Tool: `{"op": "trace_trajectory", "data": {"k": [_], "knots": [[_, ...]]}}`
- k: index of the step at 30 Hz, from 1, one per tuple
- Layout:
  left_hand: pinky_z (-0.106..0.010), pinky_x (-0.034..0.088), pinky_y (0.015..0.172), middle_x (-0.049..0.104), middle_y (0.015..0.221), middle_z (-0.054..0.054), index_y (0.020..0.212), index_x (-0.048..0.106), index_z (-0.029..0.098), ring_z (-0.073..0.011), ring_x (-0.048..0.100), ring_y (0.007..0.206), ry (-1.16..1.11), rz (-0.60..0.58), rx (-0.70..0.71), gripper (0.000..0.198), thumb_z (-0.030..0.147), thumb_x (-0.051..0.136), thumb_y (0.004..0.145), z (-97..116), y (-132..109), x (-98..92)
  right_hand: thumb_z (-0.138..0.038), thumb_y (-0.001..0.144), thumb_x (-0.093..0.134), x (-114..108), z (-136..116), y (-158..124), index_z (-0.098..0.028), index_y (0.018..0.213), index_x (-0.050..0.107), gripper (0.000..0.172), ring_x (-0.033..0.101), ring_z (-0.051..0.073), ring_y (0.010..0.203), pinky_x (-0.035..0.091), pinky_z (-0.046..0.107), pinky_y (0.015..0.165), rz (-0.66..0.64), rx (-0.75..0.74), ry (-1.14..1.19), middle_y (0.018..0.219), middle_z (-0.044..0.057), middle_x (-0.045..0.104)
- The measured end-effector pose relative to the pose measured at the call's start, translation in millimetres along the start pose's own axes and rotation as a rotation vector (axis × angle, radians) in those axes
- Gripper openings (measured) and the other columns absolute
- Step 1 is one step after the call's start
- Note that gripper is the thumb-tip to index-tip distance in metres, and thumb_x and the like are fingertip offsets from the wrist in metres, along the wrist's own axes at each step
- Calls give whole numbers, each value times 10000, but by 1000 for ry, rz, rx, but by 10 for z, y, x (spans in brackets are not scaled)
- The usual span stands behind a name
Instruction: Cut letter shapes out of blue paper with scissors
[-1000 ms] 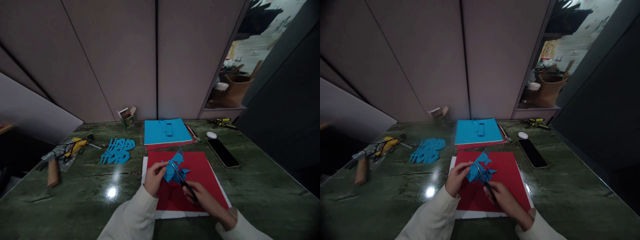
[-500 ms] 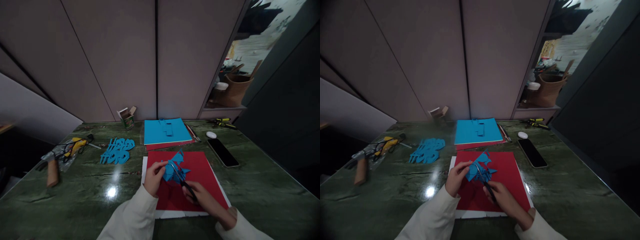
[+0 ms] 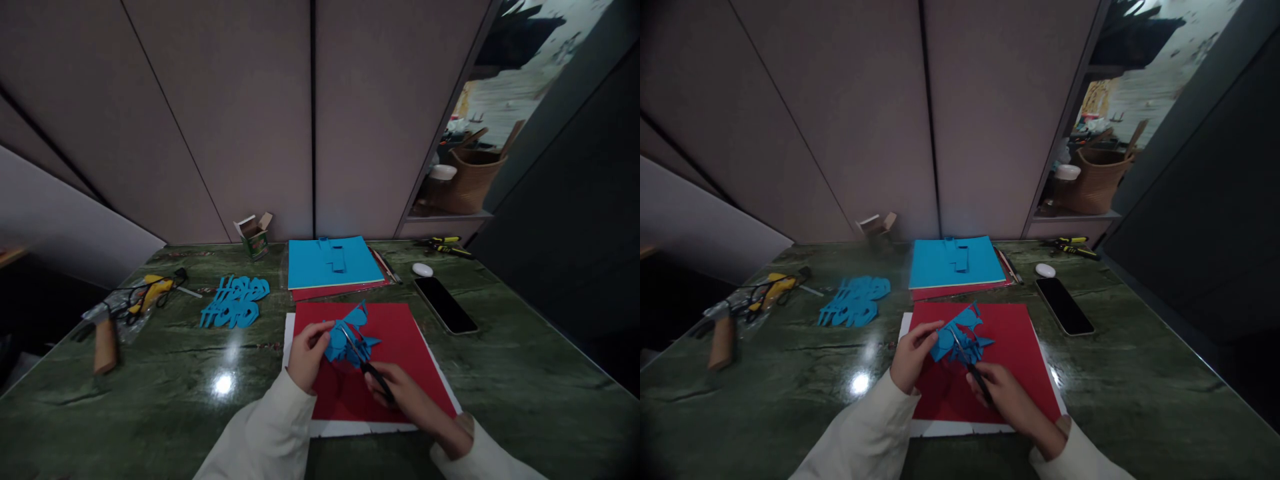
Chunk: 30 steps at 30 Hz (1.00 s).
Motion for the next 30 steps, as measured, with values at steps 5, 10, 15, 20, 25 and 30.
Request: {"op": "trace_trajectory", "data": {"k": [5,10,15,20,25,30], "knots": [[-319,447,799,658,952,-99,887,655,151,-210,588,898,-33,2,-7,256,293,586,685,-19,1,-5,-495,648,602,0,-7,-7,-159,608,458,368,351,54,466,264,175,433,2,-7,-2,552,-54,370],[-303,460,770,658,956,-101,889,649,147,-207,593,888,-43,6,-33,259,290,592,681,-52,7,-10,-470,675,594,16,-7,3,-158,607,436,356,315,42,444,241,171,418,-23,-27,3,545,-63,349],[-273,463,718,661,942,-93,907,640,147,-191,597,853,-42,7,-36,265,287,583,689,-62,9,-16,-467,694,579,17,14,3,-154,621,443,349,328,47,466,235,169,428,-35,-21,-2,547,-59,357],[-258,457,684,660,921,-88,906,641,146,-182,592,824,-28,27,-43,271,290,588,683,-76,13,-38,-485,676,587,5,59,19,-157,613,447,363,325,50,473,239,171,438,-30,-7,2,549,-58,365],[-256,453,667,661,876,-78,903,645,147,-175,589,787,-25,42,-38,273,293,595,678,-65,15,-55,-486,676,589,18,17,-5,-158,600,442,367,313,50,466,238,174,438,-32,-1,-26,536,-60,356],[-245,447,646,658,875,-76,899,644,147,-160,584,747,-13,43,-29,266,295,595,683,-65,19,-67,-511,657,593,29,31,-6,-157,603,450,385,313,49,461,232,176,432,-41,17,-11,540,-57,361]]}}
Point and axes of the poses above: each hand's wrist, its own y-axis towards the middle knuckle, its own x-axis out of the palm, z = x × y, the point moved 10 cm from there along y, towards the middle knuckle
